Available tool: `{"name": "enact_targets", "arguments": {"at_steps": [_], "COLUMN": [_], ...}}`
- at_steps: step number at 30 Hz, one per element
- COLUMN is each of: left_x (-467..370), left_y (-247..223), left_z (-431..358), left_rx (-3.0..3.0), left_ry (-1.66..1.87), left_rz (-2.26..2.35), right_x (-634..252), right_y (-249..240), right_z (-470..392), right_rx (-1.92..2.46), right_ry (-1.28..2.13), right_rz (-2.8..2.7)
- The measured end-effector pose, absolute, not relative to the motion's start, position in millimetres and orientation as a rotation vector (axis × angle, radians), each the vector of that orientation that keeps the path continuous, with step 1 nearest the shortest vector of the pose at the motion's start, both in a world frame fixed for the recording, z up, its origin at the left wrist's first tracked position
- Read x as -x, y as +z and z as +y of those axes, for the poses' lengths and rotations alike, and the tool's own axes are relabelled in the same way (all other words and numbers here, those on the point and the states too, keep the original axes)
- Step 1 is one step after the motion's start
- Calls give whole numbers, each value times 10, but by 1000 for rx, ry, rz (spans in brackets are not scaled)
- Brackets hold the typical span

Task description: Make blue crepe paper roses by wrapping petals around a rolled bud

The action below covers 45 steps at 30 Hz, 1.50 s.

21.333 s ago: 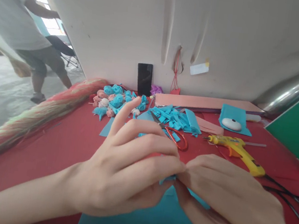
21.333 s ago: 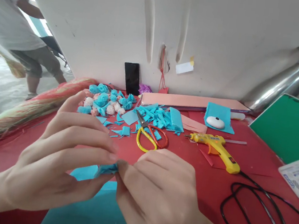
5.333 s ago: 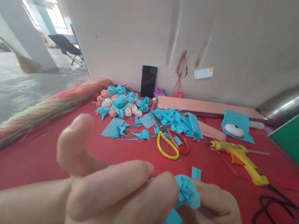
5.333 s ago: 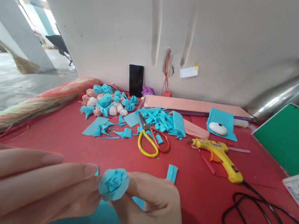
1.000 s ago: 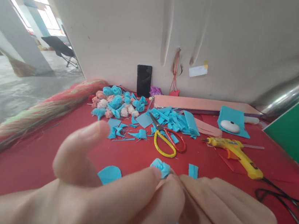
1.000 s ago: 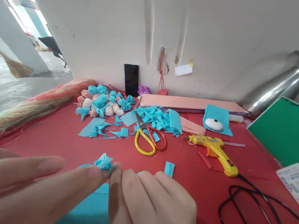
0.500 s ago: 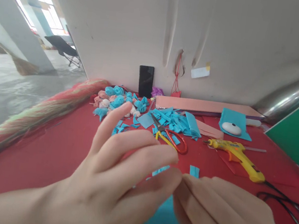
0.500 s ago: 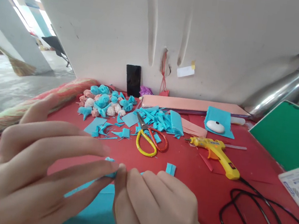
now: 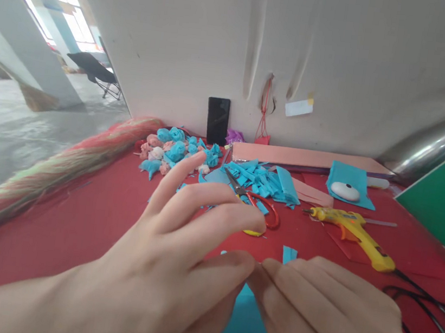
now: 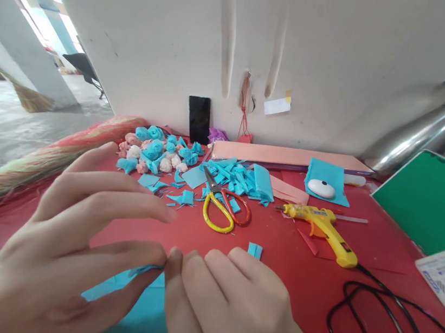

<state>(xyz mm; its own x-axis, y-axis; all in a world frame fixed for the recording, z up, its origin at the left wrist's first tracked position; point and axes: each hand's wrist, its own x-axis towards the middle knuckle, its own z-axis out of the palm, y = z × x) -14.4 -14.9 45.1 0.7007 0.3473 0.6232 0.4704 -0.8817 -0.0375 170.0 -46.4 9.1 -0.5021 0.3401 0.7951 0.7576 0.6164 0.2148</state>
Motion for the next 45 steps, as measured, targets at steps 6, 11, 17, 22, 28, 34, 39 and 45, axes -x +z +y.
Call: {"name": "enact_targets", "arguments": {"at_steps": [6,11,17,22,28,34,39,45], "left_x": [135,123,116,117,189,199,164,168], "left_y": [470,472,446,429,551,567,578,624], "left_z": [-119,-126,-112,-82,-18,60,84,48], "left_rx": [2739,2801,2827,2699,2793,3385,3745,3799], "left_ry": [-905,-866,-802,-907,-1059,-1025,-843,-491], "left_rz": [-640,-685,-652,-611,-684,-926,-1071,-1321], "right_x": [-1687,-1673,-1682,-1743,-1804,-1822,-1817,-1799], "right_y": [67,46,13,-18,80,146,110,83], "right_z": [-402,-429,-416,-362,-240,-182,-206,-232], "right_rx": [835,793,794,838,968,956,958,931], "right_ry": [-745,-751,-667,-370,611,1369,1674,1866], "right_rz": [-2058,-2067,-2132,-2093,-1942,-1752,-1681,-1614]}}
